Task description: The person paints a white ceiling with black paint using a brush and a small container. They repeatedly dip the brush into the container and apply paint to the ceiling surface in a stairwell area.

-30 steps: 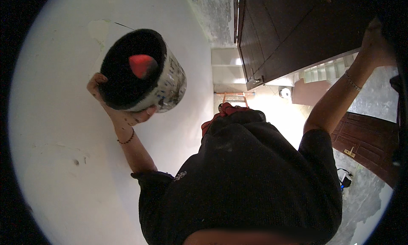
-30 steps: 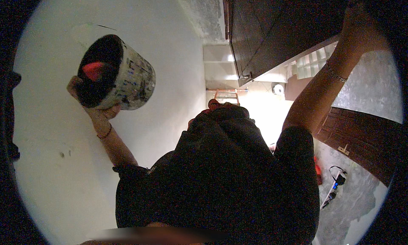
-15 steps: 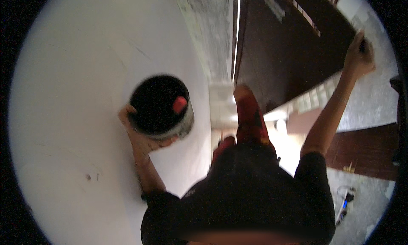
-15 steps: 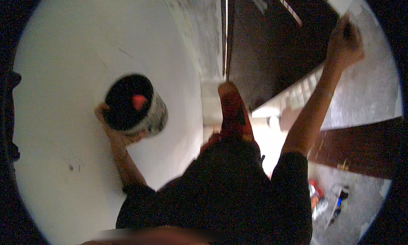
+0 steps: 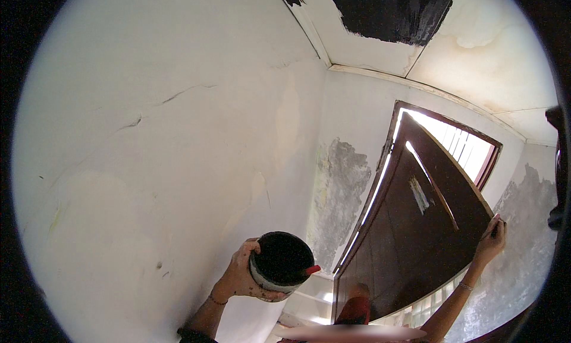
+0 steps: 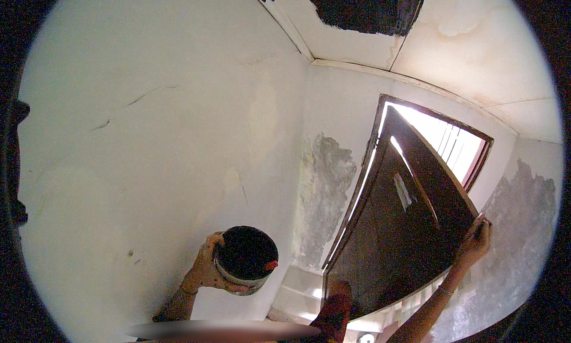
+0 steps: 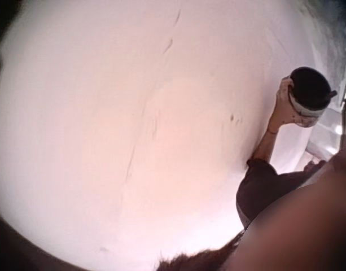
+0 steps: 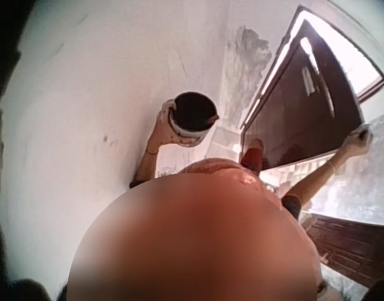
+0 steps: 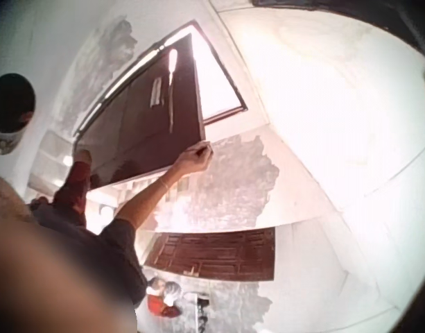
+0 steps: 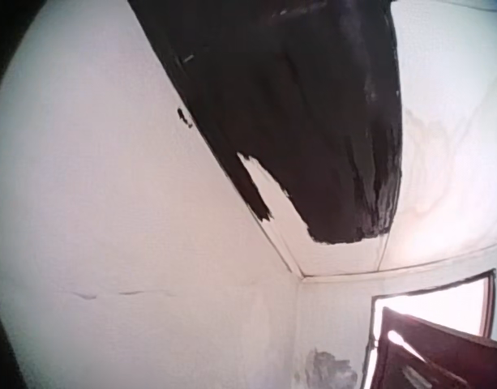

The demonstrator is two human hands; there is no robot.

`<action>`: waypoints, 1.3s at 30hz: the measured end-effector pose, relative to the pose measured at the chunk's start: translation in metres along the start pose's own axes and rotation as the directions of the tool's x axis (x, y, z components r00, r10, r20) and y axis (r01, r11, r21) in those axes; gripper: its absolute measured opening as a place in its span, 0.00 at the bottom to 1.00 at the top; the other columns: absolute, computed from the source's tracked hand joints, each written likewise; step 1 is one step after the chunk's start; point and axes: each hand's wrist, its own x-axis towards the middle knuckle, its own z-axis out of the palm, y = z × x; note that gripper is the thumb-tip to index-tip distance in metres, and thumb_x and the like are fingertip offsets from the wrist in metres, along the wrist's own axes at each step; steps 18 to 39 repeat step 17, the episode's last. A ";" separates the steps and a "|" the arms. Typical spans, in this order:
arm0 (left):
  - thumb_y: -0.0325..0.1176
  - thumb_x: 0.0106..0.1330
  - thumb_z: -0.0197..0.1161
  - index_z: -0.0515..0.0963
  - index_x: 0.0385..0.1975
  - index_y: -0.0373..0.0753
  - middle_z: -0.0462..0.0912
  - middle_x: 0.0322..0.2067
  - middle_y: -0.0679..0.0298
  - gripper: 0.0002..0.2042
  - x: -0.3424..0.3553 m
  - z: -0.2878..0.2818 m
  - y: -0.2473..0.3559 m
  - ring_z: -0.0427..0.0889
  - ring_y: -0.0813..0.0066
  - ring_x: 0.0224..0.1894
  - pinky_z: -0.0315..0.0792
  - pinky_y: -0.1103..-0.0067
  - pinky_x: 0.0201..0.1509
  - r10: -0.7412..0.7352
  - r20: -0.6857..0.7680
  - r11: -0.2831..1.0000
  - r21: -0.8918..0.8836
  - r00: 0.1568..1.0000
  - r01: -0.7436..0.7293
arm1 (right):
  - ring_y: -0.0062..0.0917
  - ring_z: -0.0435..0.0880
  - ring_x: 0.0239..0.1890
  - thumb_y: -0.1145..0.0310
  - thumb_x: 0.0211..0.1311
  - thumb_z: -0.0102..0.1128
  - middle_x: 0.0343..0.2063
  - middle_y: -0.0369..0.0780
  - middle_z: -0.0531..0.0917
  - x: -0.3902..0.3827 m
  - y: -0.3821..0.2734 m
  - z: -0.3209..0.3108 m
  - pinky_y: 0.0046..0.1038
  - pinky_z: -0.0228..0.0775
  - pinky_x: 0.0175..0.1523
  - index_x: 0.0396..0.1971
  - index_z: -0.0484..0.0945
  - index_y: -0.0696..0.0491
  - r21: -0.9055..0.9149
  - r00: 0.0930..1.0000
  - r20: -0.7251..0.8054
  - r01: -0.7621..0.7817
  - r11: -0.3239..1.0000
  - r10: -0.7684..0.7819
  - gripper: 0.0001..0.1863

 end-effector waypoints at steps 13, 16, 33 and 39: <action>0.55 0.22 0.88 0.58 0.55 0.41 0.70 0.48 0.57 0.57 0.006 0.025 -0.023 0.73 0.61 0.54 0.70 0.66 0.59 -0.022 -0.127 0.991 -0.131 0.992 0.005 | 0.35 0.87 0.40 0.61 0.71 0.60 0.42 0.44 0.87 0.000 -0.001 -0.022 0.35 0.79 0.45 0.43 0.85 0.56 -0.278 0.990 -0.079 0.094 0.956 -0.121 0.14; 0.57 0.24 0.87 0.57 0.57 0.40 0.68 0.48 0.56 0.59 -0.011 0.028 -0.020 0.71 0.56 0.54 0.68 0.65 0.60 0.028 -0.132 0.999 -0.027 0.991 -0.032 | 0.33 0.88 0.42 0.57 0.69 0.62 0.43 0.45 0.87 -0.031 -0.081 -0.049 0.32 0.78 0.49 0.46 0.86 0.53 -0.235 0.975 -0.195 0.062 0.970 -0.109 0.16; 0.59 0.27 0.86 0.57 0.58 0.42 0.67 0.51 0.58 0.58 -0.014 0.032 -0.016 0.69 0.56 0.57 0.66 0.66 0.63 0.060 -0.140 0.995 -0.071 0.988 -0.071 | 0.31 0.88 0.43 0.55 0.67 0.64 0.47 0.46 0.86 -0.058 -0.121 -0.045 0.30 0.77 0.55 0.49 0.85 0.50 0.021 0.986 -0.151 -0.062 0.998 0.065 0.18; 0.59 0.27 0.86 0.57 0.58 0.42 0.67 0.51 0.58 0.58 -0.014 0.032 -0.016 0.69 0.56 0.57 0.66 0.66 0.63 0.060 -0.140 0.995 -0.071 0.988 -0.071 | 0.31 0.88 0.43 0.55 0.67 0.64 0.47 0.46 0.86 -0.058 -0.121 -0.045 0.30 0.77 0.55 0.49 0.85 0.50 0.021 0.986 -0.151 -0.062 0.998 0.065 0.18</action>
